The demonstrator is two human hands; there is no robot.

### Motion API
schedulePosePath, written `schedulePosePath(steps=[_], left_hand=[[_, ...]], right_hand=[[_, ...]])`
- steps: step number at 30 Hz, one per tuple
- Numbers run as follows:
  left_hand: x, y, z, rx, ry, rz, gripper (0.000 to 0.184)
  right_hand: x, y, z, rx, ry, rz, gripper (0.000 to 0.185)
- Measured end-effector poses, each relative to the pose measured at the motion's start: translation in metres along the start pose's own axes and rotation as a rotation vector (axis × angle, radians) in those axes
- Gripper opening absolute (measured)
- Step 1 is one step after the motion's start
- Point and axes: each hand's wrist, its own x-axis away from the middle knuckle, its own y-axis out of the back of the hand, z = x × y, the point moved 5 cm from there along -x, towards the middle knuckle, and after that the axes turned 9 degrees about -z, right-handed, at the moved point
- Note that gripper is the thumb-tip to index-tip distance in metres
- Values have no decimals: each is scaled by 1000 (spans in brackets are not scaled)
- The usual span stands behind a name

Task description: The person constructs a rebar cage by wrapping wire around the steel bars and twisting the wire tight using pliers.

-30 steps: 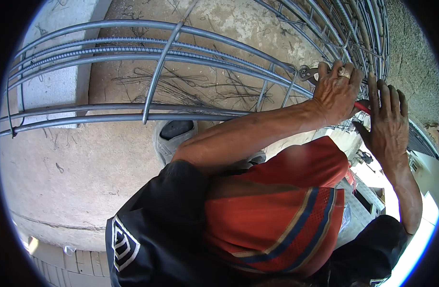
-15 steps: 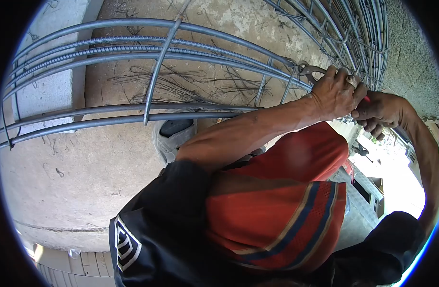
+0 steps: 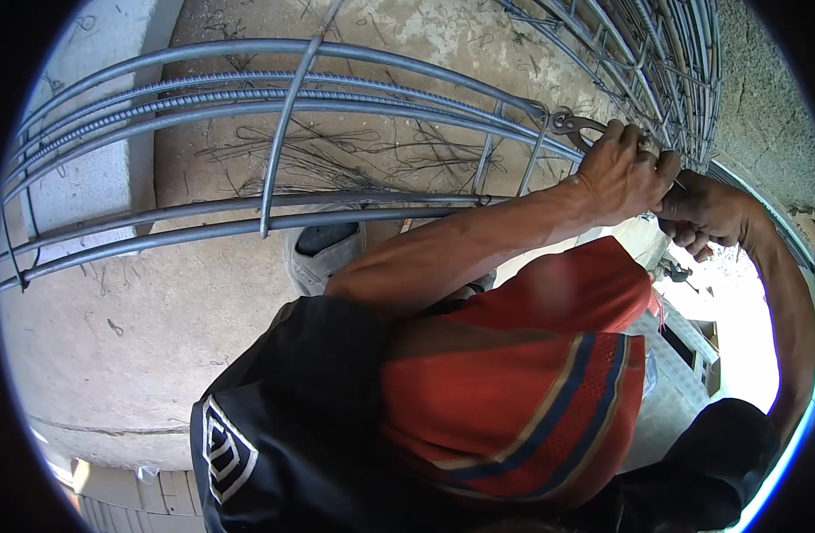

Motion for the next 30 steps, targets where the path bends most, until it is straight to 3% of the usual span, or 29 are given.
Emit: schedulePosePath(steps=[1,3,5,7,8,11,12,15,17,18,19,21,23,26,29,30], left_hand=[[5,-2,-2,2,-22,28,17],[12,-11,4,-22,-71,51,17],[4,-27,9,66,14,268,18],[-3,-42,15,145,33,497,19],[-16,-37,17,138,92,618,21],[-17,-18,3,-48,-29,211,23],[-16,-12,-5,-22,-69,145,24],[-11,4,-29,61,-193,-48,28],[-7,1,-37,55,-205,-26,30],[-6,1,-41,73,-205,-16,30],[-4,0,-47,91,-205,-2,29],[12,-10,-68,192,-256,321,26],[31,-11,-88,329,-326,580,25],[70,-14,-107,531,-261,724,24],[99,-17,-114,536,-321,731,24],[107,-17,-115,504,-359,740,25]], right_hand=[[0,-6,-10,-241,-177,231,42],[2,-3,-4,-76,29,192,39],[15,4,17,319,123,-141,32],[30,-4,20,1003,958,-933,26],[20,-8,3,1101,912,-1034,20],[8,17,-13,140,66,-332,18],[9,16,-19,-46,174,-198,22],[13,-2,-48,-264,392,-377,28],[33,-16,-54,-74,493,-503,22],[50,-25,-43,38,661,-628,17],[53,-35,-53,-64,539,-693,15],[52,-53,-90,-151,425,-564,14],[47,-78,-118,-291,533,-417,14],[34,-120,-147,-483,512,-199,18],[14,-165,-168,-773,337,48,26],[7,-178,-172,-840,376,115,31]])
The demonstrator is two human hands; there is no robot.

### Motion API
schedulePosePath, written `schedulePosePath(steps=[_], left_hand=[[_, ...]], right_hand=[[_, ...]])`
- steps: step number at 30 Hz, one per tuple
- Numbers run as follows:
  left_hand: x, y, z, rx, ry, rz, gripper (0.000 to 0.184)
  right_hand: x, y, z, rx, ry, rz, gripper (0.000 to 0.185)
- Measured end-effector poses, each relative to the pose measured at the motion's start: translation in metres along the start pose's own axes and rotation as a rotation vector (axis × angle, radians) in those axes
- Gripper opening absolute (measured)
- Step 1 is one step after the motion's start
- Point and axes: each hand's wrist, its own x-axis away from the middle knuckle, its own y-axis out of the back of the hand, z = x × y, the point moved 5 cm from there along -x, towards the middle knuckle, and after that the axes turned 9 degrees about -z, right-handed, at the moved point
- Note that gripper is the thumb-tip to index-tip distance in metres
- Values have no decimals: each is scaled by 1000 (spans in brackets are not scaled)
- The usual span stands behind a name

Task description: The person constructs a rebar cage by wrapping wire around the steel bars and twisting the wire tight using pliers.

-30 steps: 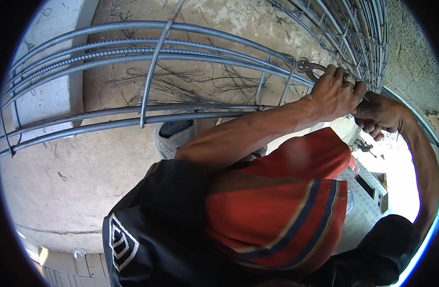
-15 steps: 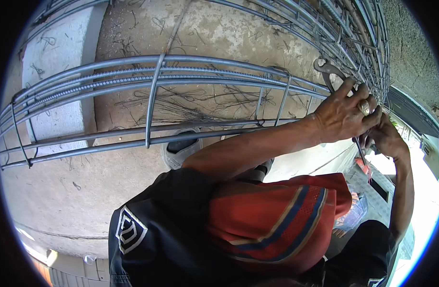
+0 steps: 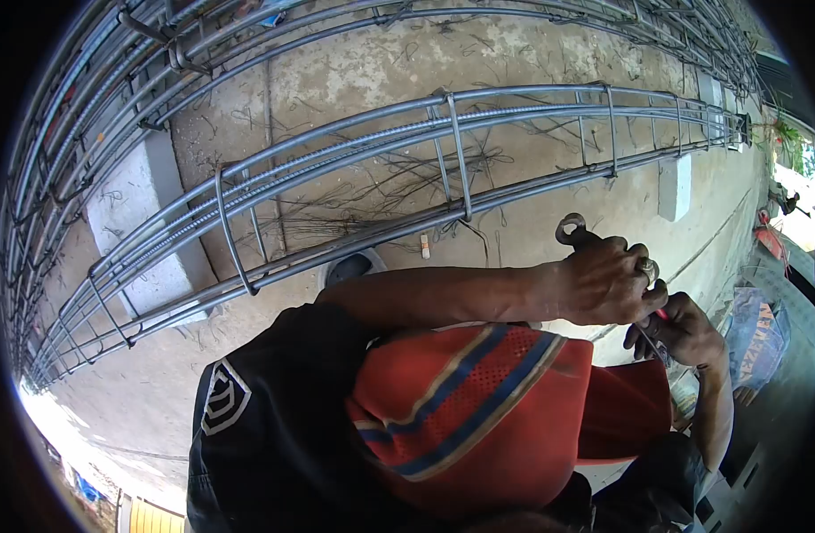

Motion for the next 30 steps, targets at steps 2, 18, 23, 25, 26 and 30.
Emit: schedulePosePath(steps=[2,18,23,25,26,30], left_hand=[[10,-7,-2,-30,-91,-39,26],[88,47,-11,-127,1107,734,34],[111,102,-15,-448,1398,251,31],[147,114,-11,-567,1474,30,31],[174,113,-7,-511,1498,-51,33],[222,97,14,-271,1490,-372,46]], right_hand=[[-11,-7,-26,-149,120,67,31],[-122,-5,-65,-202,912,255,35],[-129,-1,-60,-102,842,214,36],[-134,-14,-79,-98,789,273,36],[-136,-25,-91,-115,744,263,36],[-153,-78,-125,-145,549,202,41]])
